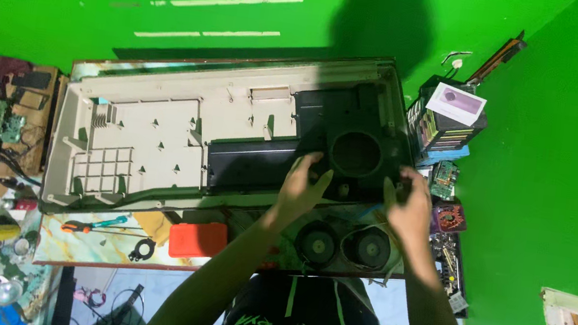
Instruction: The person uses a screwdriver to remove screws from the interior of an electronic keyboard casing, removes a large black plastic internal component, and then handles small parts near a red storage box on the workbench.
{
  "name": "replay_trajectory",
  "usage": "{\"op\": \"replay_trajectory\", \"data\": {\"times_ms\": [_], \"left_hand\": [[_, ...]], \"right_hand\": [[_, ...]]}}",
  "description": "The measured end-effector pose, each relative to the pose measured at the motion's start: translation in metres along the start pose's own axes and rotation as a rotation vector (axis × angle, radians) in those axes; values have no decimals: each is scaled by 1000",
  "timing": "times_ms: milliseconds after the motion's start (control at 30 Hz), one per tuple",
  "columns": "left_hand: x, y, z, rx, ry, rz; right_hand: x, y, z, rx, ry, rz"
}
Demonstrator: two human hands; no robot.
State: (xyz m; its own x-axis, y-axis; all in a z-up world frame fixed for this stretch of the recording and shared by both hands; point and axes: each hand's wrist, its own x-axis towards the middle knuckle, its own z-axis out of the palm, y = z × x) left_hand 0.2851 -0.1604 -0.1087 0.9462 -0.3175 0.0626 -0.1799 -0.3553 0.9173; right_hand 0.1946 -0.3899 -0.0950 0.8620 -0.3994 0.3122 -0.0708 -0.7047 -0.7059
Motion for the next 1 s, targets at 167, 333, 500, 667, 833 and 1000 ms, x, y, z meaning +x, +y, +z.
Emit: {"op": "replay_trajectory", "data": {"times_ms": [167,333,500,667,833,1000], "left_hand": [[32,-41,48,240,70,-103],[39,-71,74,394,-20,-270],[35,-75,88,522,101,-208],[31,-67,90,530,148,-251],[38,-60,92,461,144,-318],[44,-68,94,471,72,-352]], "right_hand": [[31,35,37,-107,-62,39],[44,55,60,-243,-122,4],[55,55,52,-290,-295,175],[66,44,46,-287,-384,289],[69,42,45,-257,-327,240],[80,53,50,-341,-431,365]]}}
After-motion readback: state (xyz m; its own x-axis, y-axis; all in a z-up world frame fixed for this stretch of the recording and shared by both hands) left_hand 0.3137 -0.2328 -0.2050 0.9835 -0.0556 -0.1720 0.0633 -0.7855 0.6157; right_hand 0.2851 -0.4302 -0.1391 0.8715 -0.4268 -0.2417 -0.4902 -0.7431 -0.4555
